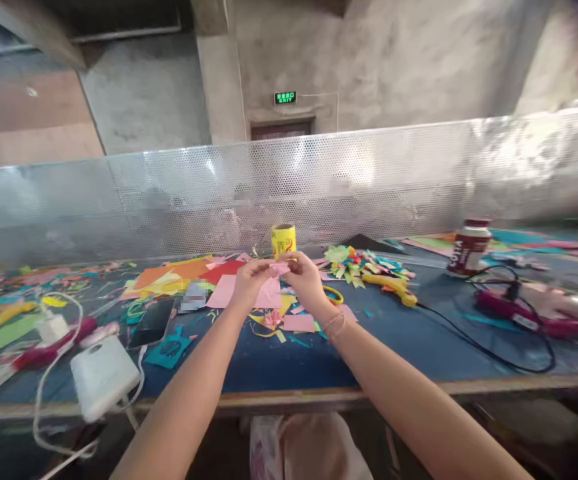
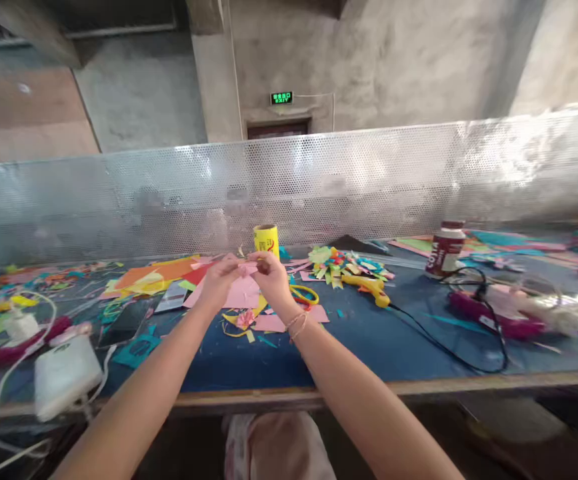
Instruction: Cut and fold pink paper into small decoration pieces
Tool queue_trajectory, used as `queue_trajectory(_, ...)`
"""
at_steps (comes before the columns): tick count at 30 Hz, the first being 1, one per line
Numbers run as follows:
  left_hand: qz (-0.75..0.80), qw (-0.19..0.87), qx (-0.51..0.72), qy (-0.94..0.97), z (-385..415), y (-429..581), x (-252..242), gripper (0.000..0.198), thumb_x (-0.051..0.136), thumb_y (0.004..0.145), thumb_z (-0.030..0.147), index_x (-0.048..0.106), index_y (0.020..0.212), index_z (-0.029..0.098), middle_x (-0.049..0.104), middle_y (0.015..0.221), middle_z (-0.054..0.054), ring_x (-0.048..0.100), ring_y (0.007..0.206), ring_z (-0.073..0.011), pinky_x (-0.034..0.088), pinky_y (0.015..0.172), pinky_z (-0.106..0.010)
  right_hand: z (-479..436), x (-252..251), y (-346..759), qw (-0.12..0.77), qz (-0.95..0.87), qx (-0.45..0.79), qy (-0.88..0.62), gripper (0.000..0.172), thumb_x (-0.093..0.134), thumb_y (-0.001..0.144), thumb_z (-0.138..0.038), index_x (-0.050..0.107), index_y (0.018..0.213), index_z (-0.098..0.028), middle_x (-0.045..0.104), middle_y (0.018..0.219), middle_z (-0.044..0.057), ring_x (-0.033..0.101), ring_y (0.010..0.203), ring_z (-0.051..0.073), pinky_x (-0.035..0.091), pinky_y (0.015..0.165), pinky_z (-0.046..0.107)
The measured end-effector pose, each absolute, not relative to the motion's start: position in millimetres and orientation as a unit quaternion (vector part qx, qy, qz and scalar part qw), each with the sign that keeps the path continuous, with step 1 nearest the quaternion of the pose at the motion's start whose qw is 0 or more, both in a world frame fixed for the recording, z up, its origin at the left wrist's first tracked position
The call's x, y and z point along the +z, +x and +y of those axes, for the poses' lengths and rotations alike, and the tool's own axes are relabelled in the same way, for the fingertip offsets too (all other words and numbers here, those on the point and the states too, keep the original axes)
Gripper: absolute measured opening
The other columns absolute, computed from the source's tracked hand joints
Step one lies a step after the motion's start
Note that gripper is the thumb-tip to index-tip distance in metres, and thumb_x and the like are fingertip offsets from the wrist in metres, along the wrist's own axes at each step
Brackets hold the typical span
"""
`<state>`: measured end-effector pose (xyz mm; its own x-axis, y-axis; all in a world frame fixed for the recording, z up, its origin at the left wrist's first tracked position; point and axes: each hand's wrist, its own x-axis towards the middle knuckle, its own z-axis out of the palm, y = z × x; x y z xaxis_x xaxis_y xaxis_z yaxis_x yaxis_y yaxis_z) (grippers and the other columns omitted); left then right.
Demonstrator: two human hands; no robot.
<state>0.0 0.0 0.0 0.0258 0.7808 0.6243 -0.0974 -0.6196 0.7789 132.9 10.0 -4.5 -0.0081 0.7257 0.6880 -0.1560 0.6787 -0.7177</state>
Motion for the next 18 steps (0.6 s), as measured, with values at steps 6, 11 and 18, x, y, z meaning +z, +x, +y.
queue_trajectory(6, 0.299, 0.369, 0.646, 0.597, -4.4, 4.4, 1.7, 0.017, 0.07, 0.061, 0.029, 0.069, 0.07, 0.015, 0.063, 0.065, -0.002, 0.057, 0.066, -0.0126, 0.044, 0.07, -0.028, 3.1, -1.6, 133.6, 0.661, -0.639, 0.294, -0.262, 0.017, 0.055, 0.061, -0.014, 0.063, 0.075, -0.019, 0.066, 0.08, 0.003, 0.059, 0.076, 0.016, 0.046, 0.072, 0.03)
queue_trajectory(11, 0.303, 0.403, 0.645, 0.574, -2.1, 4.6, -2.4, 0.018, 0.07, 0.061, 0.028, 0.067, 0.073, 0.014, 0.062, 0.062, -0.002, 0.057, 0.062, -0.0119, 0.046, 0.068, -0.028, 7.3, -3.4, 133.8, 0.652, -0.625, 0.32, -0.287, 0.014, 0.057, 0.06, -0.017, 0.064, 0.072, -0.018, 0.064, 0.07, 0.001, 0.058, 0.068, 0.015, 0.045, 0.065, 0.029)
queue_trajectory(18, 0.339, 0.421, 0.649, 0.535, -0.5, 4.4, -4.9, 0.024, 0.07, 0.061, 0.029, 0.064, 0.079, 0.013, 0.063, 0.07, -0.004, 0.057, 0.062, -0.0109, 0.047, 0.064, -0.026, 11.5, -7.6, 133.6, 0.616, -0.612, 0.408, -0.28, 0.019, 0.059, 0.06, -0.019, 0.064, 0.078, -0.017, 0.062, 0.066, 0.0, 0.055, 0.06, 0.012, 0.043, 0.061, 0.026)
